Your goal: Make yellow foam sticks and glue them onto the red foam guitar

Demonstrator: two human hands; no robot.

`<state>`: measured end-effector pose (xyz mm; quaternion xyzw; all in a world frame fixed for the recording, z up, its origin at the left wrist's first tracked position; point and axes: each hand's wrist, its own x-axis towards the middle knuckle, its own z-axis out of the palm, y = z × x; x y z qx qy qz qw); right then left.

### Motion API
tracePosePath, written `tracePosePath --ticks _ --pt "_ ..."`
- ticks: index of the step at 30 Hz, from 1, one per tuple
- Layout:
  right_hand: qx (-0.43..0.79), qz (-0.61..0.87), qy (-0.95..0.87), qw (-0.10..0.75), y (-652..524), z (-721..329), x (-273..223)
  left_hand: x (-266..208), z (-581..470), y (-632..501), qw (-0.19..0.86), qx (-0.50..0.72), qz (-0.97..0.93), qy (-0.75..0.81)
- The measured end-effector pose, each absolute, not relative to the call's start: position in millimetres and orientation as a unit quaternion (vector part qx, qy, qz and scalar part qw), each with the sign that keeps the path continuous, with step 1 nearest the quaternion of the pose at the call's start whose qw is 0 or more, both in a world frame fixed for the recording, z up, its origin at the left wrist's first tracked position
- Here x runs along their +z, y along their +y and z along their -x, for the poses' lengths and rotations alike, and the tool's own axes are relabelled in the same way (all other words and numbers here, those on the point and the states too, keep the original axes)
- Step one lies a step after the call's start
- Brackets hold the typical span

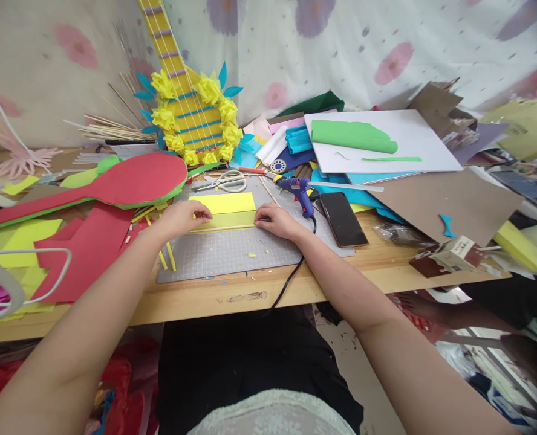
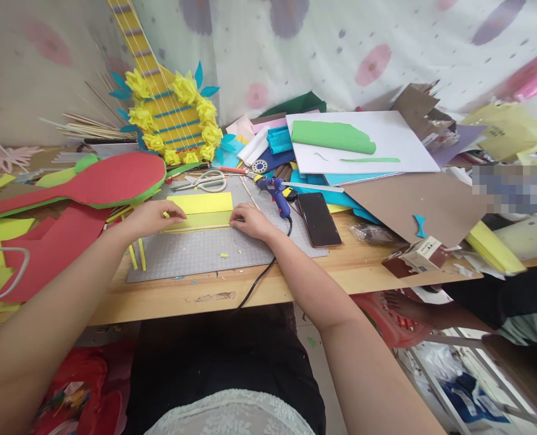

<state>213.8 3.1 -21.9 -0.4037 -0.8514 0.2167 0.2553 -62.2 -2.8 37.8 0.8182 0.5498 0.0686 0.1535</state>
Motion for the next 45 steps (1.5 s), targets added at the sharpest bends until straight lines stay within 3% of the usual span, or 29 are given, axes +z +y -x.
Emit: tracePosePath --ticks 6,34,45 --pt "0.215 0.395 -0.857 0.251 3 -214 -20 33 64 -7 0.181 0.036 -0.828 0.529" --pt "0.142 0.382 -0.889 0.209 -6 -210 -14 24 47 -13 0.037 -0.023 -0.862 0.504" --pt "0.139 0.412 -0.869 0.239 -13 -208 -16 24 52 -10 0.072 -0.017 -0.858 0.507"
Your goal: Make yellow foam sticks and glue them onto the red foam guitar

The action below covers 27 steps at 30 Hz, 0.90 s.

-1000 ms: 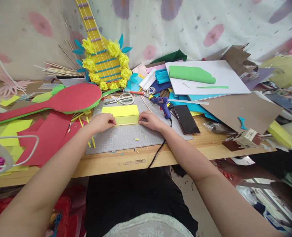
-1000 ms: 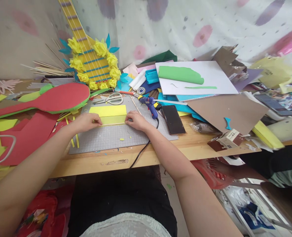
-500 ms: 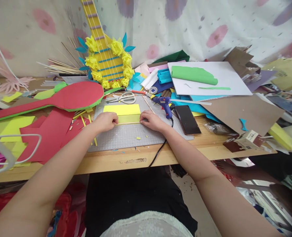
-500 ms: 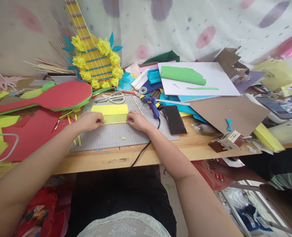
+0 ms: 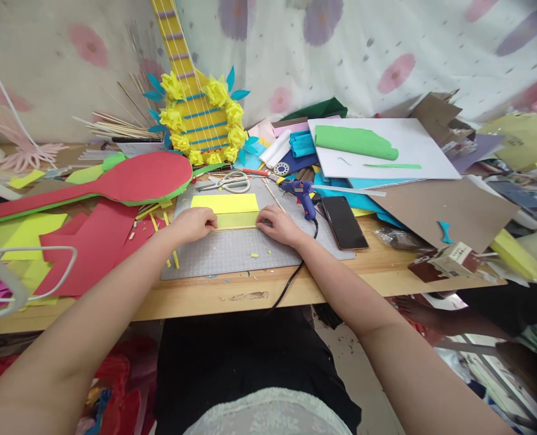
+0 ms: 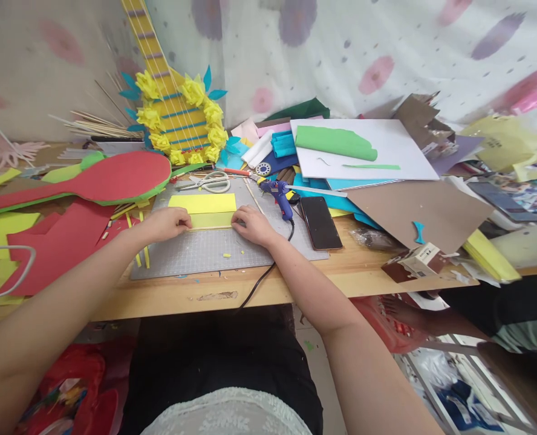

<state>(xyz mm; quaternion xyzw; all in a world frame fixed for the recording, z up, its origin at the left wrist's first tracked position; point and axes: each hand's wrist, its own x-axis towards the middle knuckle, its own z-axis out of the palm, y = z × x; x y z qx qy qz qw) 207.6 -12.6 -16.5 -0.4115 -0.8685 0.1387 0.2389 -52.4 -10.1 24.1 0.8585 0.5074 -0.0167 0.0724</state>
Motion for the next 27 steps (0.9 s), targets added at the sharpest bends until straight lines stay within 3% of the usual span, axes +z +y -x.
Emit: tracePosePath --ticks 20,27 --pt "0.197 0.451 -0.836 0.245 -1 -201 -20 14 17 -15 0.142 0.08 -0.84 0.518" --pt "0.134 0.443 -0.833 0.303 -9 -203 -14 15 17 -9 0.187 0.1 -0.8 0.561"
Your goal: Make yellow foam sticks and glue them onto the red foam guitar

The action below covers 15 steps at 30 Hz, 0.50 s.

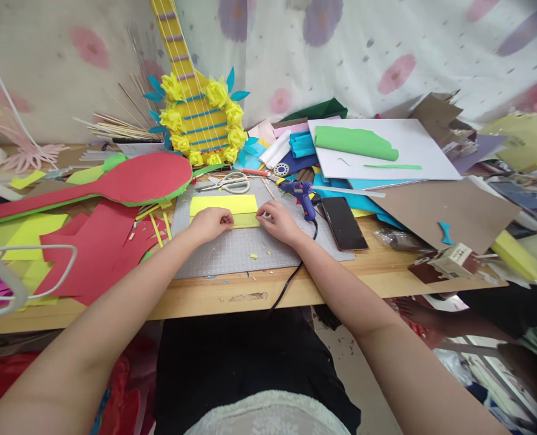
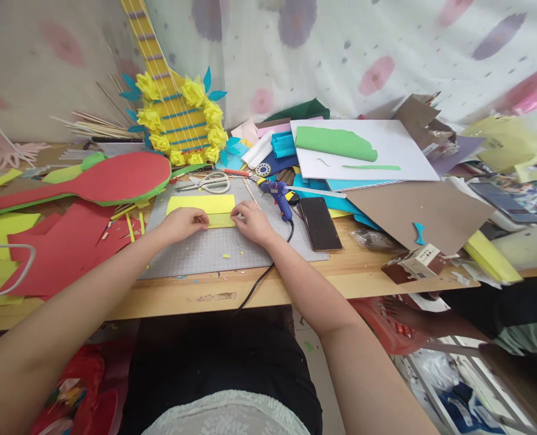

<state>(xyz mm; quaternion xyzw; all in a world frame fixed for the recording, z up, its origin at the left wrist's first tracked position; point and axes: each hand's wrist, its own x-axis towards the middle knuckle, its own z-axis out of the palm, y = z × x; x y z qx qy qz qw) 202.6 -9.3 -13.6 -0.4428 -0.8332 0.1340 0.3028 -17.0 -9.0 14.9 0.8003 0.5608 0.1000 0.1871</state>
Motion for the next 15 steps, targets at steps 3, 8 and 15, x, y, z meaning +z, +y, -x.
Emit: tracePosePath --ticks 3,8,15 --pt "0.102 0.381 -0.873 0.286 -14 -200 -12 15 16 -7 0.202 0.105 -0.793 0.565" --pt "0.062 0.355 -0.901 0.242 -13 -193 -18 14 16 -5 0.204 0.109 -0.792 0.566" --pt "0.048 0.37 -0.897 0.237 -8 -192 -24 19 19 -2 0.209 0.082 -0.808 0.545"
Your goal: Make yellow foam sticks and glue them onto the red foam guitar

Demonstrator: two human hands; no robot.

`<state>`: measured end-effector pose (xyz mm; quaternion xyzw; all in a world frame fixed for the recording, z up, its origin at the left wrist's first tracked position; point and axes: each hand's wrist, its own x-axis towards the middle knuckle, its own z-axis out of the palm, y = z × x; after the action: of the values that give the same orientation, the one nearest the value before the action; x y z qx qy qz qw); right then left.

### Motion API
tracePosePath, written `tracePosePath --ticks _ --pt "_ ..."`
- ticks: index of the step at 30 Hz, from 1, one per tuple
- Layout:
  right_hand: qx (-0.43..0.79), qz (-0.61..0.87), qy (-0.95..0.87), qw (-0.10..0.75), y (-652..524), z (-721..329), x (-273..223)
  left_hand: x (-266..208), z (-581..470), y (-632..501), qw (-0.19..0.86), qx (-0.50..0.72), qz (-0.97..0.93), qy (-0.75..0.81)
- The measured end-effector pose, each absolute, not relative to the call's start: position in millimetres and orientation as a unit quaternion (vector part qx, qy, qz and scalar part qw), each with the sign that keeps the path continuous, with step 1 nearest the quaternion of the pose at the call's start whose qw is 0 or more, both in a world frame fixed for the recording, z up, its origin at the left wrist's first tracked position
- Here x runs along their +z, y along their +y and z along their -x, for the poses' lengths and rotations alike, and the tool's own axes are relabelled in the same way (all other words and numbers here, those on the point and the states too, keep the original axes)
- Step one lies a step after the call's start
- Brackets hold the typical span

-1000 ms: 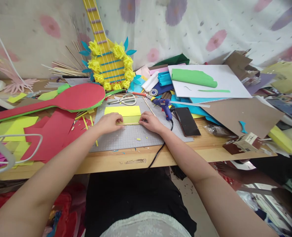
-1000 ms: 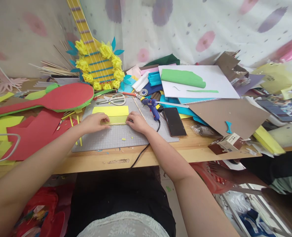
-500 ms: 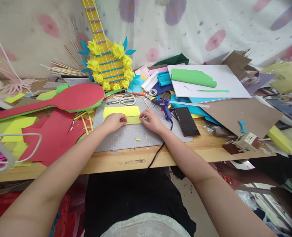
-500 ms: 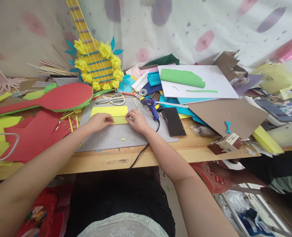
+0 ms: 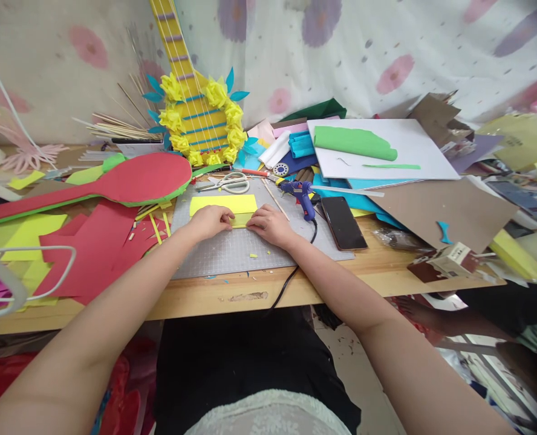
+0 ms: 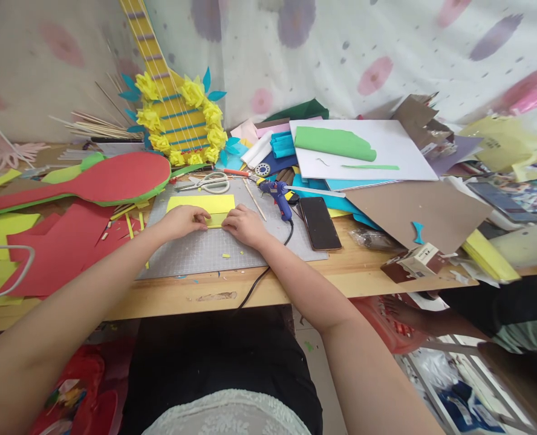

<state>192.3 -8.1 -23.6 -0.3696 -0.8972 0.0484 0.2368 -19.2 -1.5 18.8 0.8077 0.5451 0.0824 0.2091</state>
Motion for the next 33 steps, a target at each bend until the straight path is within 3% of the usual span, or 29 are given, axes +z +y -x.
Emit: tracePosePath --ticks 7,14,27,33 --pt "0.06 0.384 -0.894 0.221 -8 -189 -19 26 12 -15 0.122 0.167 -0.817 0.538" --pt "0.069 0.398 -0.889 0.216 -10 -189 -17 -1 -5 -32 0.033 0.129 -0.861 0.491" --pt "0.079 0.429 -0.873 0.217 -11 -187 -20 3 -8 -30 0.037 0.104 -0.827 0.551" --pt "0.169 0.423 -0.855 0.249 -15 -199 -15 0 -8 -30 0.035 0.114 -0.832 0.543"
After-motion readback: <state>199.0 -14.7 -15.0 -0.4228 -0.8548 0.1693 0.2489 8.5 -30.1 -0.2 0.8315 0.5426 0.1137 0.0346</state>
